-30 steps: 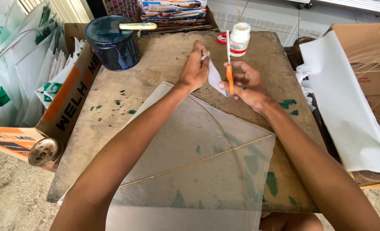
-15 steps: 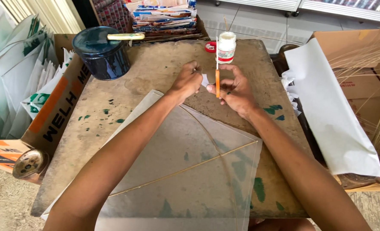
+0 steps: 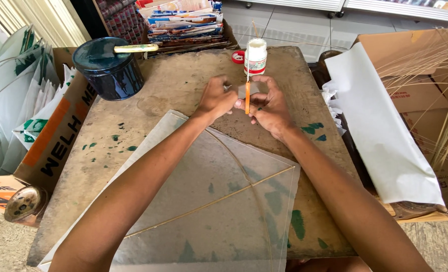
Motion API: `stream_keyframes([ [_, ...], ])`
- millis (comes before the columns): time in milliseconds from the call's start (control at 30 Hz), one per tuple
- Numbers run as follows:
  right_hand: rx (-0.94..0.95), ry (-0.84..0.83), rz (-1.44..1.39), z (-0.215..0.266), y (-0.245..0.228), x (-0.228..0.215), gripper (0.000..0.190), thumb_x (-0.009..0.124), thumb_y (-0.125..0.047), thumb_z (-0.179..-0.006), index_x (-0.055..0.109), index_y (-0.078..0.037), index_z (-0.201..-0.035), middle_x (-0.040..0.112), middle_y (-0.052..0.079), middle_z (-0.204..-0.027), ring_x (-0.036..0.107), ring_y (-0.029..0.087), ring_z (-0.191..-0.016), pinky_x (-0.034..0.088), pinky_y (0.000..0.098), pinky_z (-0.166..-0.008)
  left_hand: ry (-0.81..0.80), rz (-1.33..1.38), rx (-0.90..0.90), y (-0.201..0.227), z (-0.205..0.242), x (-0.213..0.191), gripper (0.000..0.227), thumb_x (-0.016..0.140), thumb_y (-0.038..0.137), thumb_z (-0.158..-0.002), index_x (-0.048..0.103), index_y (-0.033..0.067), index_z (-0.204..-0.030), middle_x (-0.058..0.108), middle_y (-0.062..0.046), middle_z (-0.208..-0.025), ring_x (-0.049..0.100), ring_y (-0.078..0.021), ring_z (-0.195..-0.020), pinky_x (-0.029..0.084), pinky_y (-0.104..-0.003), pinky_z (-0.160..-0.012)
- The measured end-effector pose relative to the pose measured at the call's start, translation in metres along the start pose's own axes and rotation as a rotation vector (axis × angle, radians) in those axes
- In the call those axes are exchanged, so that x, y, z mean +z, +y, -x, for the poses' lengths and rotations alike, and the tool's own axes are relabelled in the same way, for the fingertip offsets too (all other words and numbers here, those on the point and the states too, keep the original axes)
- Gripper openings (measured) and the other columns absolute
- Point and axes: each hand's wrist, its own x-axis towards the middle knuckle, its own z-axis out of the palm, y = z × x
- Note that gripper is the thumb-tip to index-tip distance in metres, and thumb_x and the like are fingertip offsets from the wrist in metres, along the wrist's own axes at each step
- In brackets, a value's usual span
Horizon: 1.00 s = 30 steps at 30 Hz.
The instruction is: Trimming excess paper and folding edges to assemble a kite frame
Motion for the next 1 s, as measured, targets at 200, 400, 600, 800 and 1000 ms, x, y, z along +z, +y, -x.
stream_keyframes([
  [200,-0.001,0.032,0.012,-0.005,0.009,-0.002,0.073,0.088,-0.011,-0.083,0.04,0.001,-0.137,0.072,0.016,-0.079,0.061,0.014,-0.058,0.056,0.0223,-0.038,0.13,0.015,0.091,-0.037,-0.033,0.01,0.015,0.049,0.005,-0.087,0.062,-0.001,-0.09,0.061,-0.025,-0.069,0.069,-0.0311,-0.056,0.059,-0.035,-0.042],
  [400,0.03,0.114,-0.063,-0.005,0.01,-0.002,0.074,0.088,-0.009,-0.081,0.04,-0.003,-0.137,0.071,0.015,-0.08,0.061,0.016,-0.061,0.058,0.0227,-0.039,-0.005,-0.026,0.113,-0.008,0.0,-0.005,0.025,0.062,0.033,-0.084,0.061,0.0087,-0.092,0.065,-0.019,-0.084,0.069,-0.0348,-0.086,0.053,-0.053,-0.072],
  [600,0.064,0.149,-0.074,-0.008,0.011,-0.005,0.074,0.087,-0.004,-0.081,0.04,-0.005,-0.138,0.072,0.017,-0.081,0.062,0.018,-0.061,0.062,0.0258,-0.039,-0.006,0.253,0.133,-0.013,-0.001,0.017,0.016,0.046,0.009,-0.092,0.049,0.0014,-0.106,0.042,-0.003,-0.087,0.05,-0.0165,-0.08,0.04,-0.025,-0.062],
  [800,0.098,0.254,-0.019,-0.013,0.015,0.0,0.071,0.071,0.008,-0.08,0.037,-0.013,-0.139,0.072,0.015,-0.08,0.064,0.02,-0.06,0.063,0.0267,-0.041,-0.165,0.506,0.051,-0.05,-0.056,0.048,0.018,0.029,0.015,-0.107,0.029,0.0049,-0.123,0.056,-0.016,-0.083,0.066,-0.0267,-0.045,0.052,-0.035,-0.033],
  [1000,0.143,0.438,0.1,-0.026,0.034,-0.058,0.074,0.067,0.011,-0.077,0.041,-0.02,-0.138,0.071,0.013,-0.084,0.068,0.021,-0.063,0.064,0.0312,-0.039,-0.132,0.094,0.103,-0.005,-0.049,0.102,0.04,0.027,0.034,-0.106,0.039,0.003,-0.127,0.055,-0.034,-0.129,0.055,-0.0483,-0.128,0.042,-0.058,-0.105],
])
